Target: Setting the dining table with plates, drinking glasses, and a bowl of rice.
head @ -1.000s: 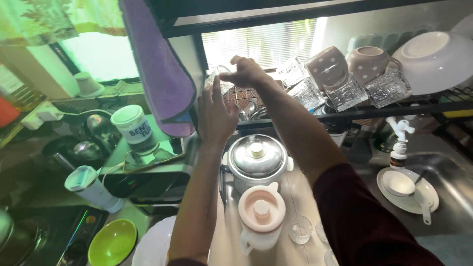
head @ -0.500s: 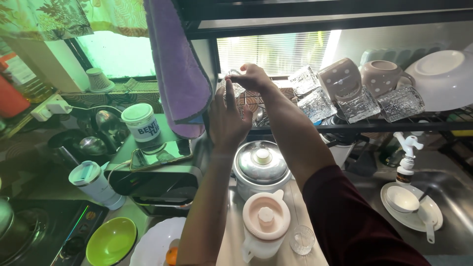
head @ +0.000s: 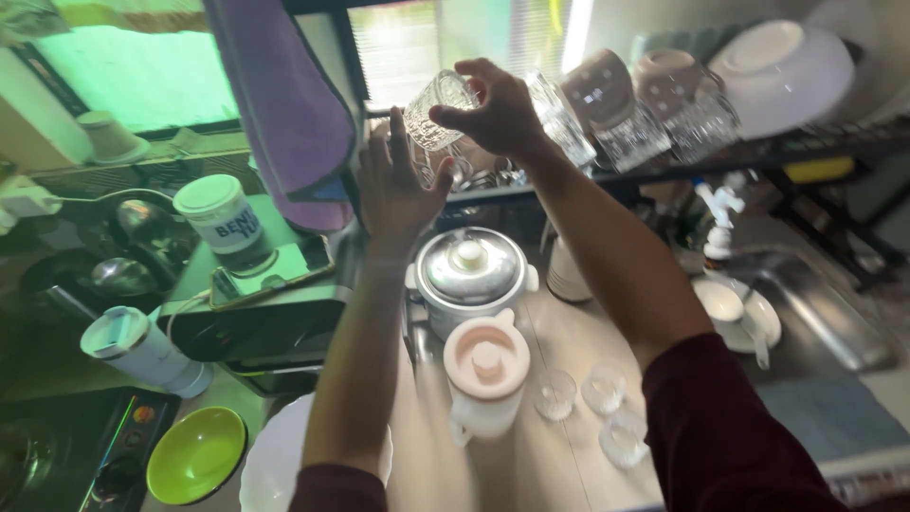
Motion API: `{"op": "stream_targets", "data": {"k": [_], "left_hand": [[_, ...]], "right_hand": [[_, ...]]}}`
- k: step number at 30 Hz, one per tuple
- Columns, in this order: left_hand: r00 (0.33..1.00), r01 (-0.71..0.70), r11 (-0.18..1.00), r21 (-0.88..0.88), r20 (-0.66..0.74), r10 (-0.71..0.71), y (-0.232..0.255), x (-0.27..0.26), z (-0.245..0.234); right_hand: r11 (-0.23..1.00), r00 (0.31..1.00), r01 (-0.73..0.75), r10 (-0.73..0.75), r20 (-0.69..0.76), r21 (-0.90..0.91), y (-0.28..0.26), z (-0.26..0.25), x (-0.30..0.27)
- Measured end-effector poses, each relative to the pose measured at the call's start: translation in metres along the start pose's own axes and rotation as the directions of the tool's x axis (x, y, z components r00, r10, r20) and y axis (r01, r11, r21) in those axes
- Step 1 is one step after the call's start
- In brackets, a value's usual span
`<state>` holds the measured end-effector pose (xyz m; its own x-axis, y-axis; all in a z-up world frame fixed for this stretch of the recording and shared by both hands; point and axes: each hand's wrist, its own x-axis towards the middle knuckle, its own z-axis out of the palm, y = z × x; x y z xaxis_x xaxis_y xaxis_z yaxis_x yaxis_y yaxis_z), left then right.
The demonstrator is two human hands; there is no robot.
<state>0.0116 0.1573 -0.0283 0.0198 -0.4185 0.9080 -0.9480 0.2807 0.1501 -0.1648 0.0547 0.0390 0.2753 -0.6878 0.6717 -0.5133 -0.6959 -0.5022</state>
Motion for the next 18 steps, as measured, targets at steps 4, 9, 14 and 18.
{"op": "stream_targets", "data": {"k": [4, 9, 14, 18], "left_hand": [[0.993, -0.112, 0.991, -0.078, -0.038, 0.11, 0.011, -0.005, -0.013], [0.991, -0.107, 0.823, -0.558, 0.007, 0.134, 0.045, -0.038, -0.041], [0.969, -0.023, 0.698, -0.716, 0.155, 0.192, 0.085, -0.1, -0.074], [0.914, 0.261, 0.523, -0.811, 0.382, 0.136, 0.119, -0.162, -0.094]], "right_hand": [[0.993, 0.984, 0.114, -0.11, -0.141, 0.022, -0.004, -0.036, -0.064], [0.763, 0.996, 0.03, 0.031, -0.083, 0.646, -0.005, -0.056, -0.159], [0.485, 0.974, -0.063, 0.219, -0.051, 0.873, -0.015, -0.048, -0.274], [0.095, 0.933, -0.207, 0.32, 0.167, 0.974, -0.016, -0.038, -0.352]]}}
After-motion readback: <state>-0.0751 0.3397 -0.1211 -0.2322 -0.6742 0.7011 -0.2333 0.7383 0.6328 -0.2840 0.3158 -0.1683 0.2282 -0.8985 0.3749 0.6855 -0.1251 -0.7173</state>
